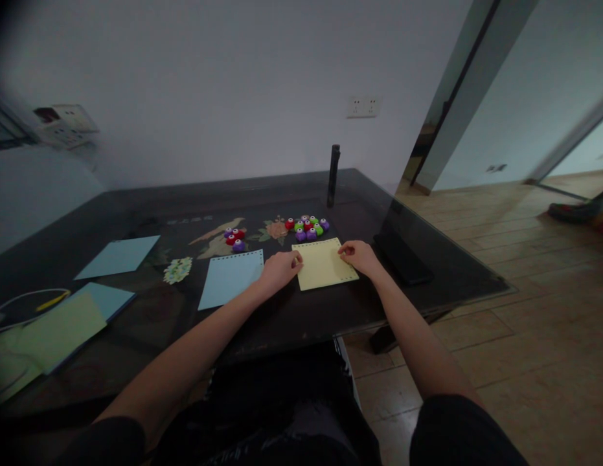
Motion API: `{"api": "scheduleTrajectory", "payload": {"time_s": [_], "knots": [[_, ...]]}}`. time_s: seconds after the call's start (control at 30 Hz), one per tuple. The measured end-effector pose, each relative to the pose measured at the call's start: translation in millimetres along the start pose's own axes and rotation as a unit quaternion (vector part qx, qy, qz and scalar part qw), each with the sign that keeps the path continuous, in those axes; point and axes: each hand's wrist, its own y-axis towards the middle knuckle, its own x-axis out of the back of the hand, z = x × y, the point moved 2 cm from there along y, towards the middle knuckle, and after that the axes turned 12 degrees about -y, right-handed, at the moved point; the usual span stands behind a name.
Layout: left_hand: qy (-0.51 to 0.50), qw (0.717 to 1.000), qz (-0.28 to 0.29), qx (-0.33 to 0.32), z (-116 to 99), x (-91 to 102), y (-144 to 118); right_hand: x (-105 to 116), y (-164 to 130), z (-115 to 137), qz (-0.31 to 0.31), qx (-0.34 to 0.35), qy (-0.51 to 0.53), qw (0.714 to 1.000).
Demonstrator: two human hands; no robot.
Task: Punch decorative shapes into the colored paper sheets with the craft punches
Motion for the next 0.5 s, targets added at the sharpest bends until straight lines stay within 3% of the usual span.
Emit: {"api": "scheduleTrajectory", "payload": {"time_s": [0.13, 0.27, 0.37, 0.5], "knots": [[-0.04, 0.999, -0.02, -0.021, 0.9, 1.5, 0.8, 2.8, -0.1, -1.5, -0.022, -0.008, -0.005, 1.0], [-0.194, 0.978, -0.072, -0.023, 2.8, 4.4, 5.6, 6.3, -1.4, -1.5, -0.041, -0.033, 0.035, 0.998], [-0.359, 0.929, -0.073, 0.048, 3.1, 4.8, 7.0, 6.5, -2.1, -1.4, -0.042, -0.047, 0.071, 0.995], [-0.54, 0.826, -0.037, 0.156, -3.1, 8.6, 1.7, 4.5, -2.2, -2.4, -0.036, -0.064, 0.102, 0.992]]}}
